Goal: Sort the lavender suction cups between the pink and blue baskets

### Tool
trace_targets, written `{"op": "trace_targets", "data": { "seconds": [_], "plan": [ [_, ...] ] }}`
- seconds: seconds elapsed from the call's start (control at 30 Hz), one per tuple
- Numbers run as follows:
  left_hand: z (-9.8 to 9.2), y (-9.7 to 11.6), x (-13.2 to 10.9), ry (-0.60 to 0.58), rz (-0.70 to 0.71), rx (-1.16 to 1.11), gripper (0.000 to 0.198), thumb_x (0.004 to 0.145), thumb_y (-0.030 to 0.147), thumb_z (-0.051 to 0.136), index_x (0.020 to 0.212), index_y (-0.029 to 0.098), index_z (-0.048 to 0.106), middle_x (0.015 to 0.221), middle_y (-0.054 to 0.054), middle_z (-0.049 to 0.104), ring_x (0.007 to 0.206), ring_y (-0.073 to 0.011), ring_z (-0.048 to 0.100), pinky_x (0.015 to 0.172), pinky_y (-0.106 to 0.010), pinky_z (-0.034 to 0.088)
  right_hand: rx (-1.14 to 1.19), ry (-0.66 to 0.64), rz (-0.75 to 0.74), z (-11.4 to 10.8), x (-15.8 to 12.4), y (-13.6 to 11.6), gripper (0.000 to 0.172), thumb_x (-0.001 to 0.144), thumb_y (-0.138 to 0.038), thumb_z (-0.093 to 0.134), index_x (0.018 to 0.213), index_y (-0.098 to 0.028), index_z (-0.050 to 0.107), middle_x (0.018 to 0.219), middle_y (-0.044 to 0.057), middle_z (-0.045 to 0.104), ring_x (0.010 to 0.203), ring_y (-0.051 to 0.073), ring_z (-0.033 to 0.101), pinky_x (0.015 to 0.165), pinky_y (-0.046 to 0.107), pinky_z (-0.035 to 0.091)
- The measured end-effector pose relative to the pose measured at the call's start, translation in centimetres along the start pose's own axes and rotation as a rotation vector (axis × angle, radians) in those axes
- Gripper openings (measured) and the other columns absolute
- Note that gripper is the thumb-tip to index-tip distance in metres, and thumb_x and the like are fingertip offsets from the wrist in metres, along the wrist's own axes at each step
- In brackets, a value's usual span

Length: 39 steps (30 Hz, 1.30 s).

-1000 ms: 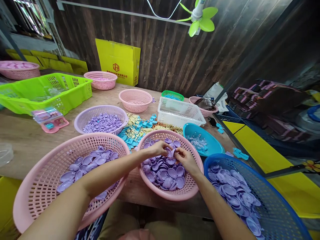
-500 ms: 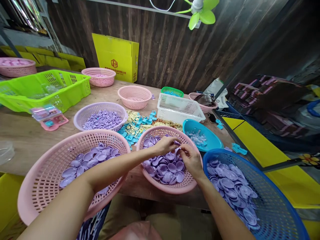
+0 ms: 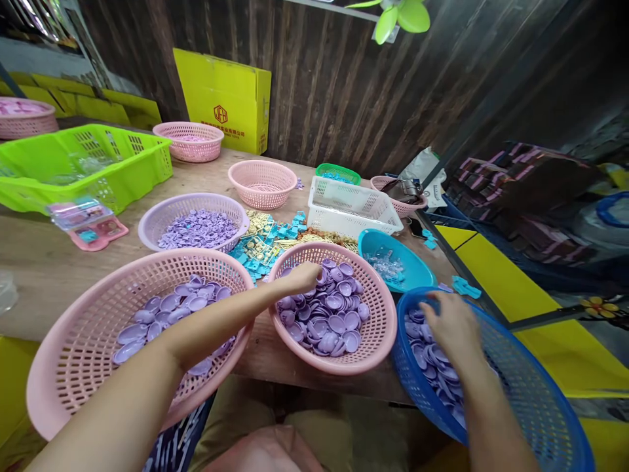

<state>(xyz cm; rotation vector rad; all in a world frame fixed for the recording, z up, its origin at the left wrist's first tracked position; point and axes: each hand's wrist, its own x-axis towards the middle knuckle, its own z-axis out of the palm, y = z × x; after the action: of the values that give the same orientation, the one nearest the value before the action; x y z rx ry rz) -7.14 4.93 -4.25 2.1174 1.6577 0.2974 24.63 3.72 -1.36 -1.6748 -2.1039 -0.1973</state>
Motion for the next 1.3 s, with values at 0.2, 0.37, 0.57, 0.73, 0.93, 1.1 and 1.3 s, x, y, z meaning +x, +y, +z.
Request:
{"op": "trace_targets", "data": {
  "seconds": [0.2, 0.37, 0.57, 0.73, 0.93, 1.1, 1.3],
  "plan": [
    [-2.3, 0.2, -1.2, -0.247, 0.028, 0.146, 0.014, 0.063, 0.014, 0.063, 0.075, 0.016, 0.069, 0.077, -0.007, 0.066, 0.077, -0.0219, 0.06, 0.064, -0.025, 0.043, 0.117, -0.591, -0.305, 3.8, 0.3, -12.2, 0.017, 0.079, -0.021, 0.052, 0.095, -0.019, 0.06, 0.096, 0.005, 0.061, 0.087, 0.018, 0.058, 0.074, 0.027, 0.041],
    [-2.3, -0.5, -2.8, -0.391, 0.143, 0.373, 0.017, 0.06, 0.015, 0.066, 0.076, 0.014, 0.071, 0.076, -0.009, 0.067, 0.07, -0.0203, 0.059, 0.057, -0.025, 0.039, -0.069, -0.777, -0.419, 5.2, 1.3, -15.5, 0.029, 0.079, -0.017, 0.054, 0.108, -0.018, 0.057, 0.106, 0.01, 0.058, 0.09, 0.02, 0.058, 0.068, 0.025, 0.038],
    [-2.3, -2.1, -2.6, -0.327, 0.24, 0.171, 0.01, 0.064, 0.008, 0.063, 0.069, 0.015, 0.069, 0.063, 0.0, 0.064, 0.059, -0.0115, 0.053, 0.053, -0.02, 0.034, -0.139, -0.831, -0.373, 5.4, 2.0, -14.3, 0.021, 0.079, -0.01, 0.044, 0.085, -0.017, 0.063, 0.086, 0.008, 0.064, 0.079, 0.018, 0.058, 0.058, 0.024, 0.03],
    [-1.7, -1.7, -2.6, -0.414, 0.471, -0.052, 0.009, 0.069, 0.012, 0.064, 0.076, 0.016, 0.069, 0.067, 0.001, 0.062, 0.06, -0.0088, 0.053, 0.056, -0.017, 0.035, -0.009, -0.883, -0.362, 5.6, 3.2, -12.7, 0.013, 0.074, -0.011, 0.051, 0.072, -0.018, 0.062, 0.069, 0.003, 0.061, 0.067, 0.015, 0.055, 0.055, 0.023, 0.028],
    [-0.7, 0.5, -1.3, -0.144, 0.24, 0.087, 0.025, 0.075, 0.011, 0.051, 0.096, 0.011, 0.064, 0.096, -0.01, 0.062, 0.088, -0.0203, 0.057, 0.074, -0.025, 0.042, 0.035, -0.584, -0.227, 8.6, 5.8, -13.8, 0.026, 0.078, -0.01, 0.046, 0.099, -0.014, 0.061, 0.102, 0.012, 0.06, 0.089, 0.019, 0.056, 0.071, 0.025, 0.037],
    [-0.3, 0.2, 1.0, 0.028, 0.066, 0.118, 0.046, 0.072, 0.003, 0.044, 0.118, 0.009, 0.05, 0.124, -0.018, 0.05, 0.112, -0.0253, 0.048, 0.091, -0.034, 0.038, 0.105, -0.635, -0.284, 9.8, 6.3, -14.1, 0.037, 0.071, 0.0, 0.04, 0.094, -0.015, 0.064, 0.098, 0.008, 0.064, 0.089, 0.017, 0.057, 0.076, 0.023, 0.039],
    [-0.2, -0.3, 1.2, -0.06, 0.095, 0.093, 0.023, 0.069, 0.012, 0.049, 0.086, 0.013, 0.065, 0.081, -0.009, 0.065, 0.077, -0.0217, 0.058, 0.065, -0.026, 0.042, 0.057, -0.542, -0.175, 9.0, 7.5, -13.3, 0.03, 0.077, -0.008, 0.038, 0.091, -0.013, 0.064, 0.096, 0.01, 0.065, 0.088, 0.02, 0.057, 0.072, 0.025, 0.039]
  ]
}}
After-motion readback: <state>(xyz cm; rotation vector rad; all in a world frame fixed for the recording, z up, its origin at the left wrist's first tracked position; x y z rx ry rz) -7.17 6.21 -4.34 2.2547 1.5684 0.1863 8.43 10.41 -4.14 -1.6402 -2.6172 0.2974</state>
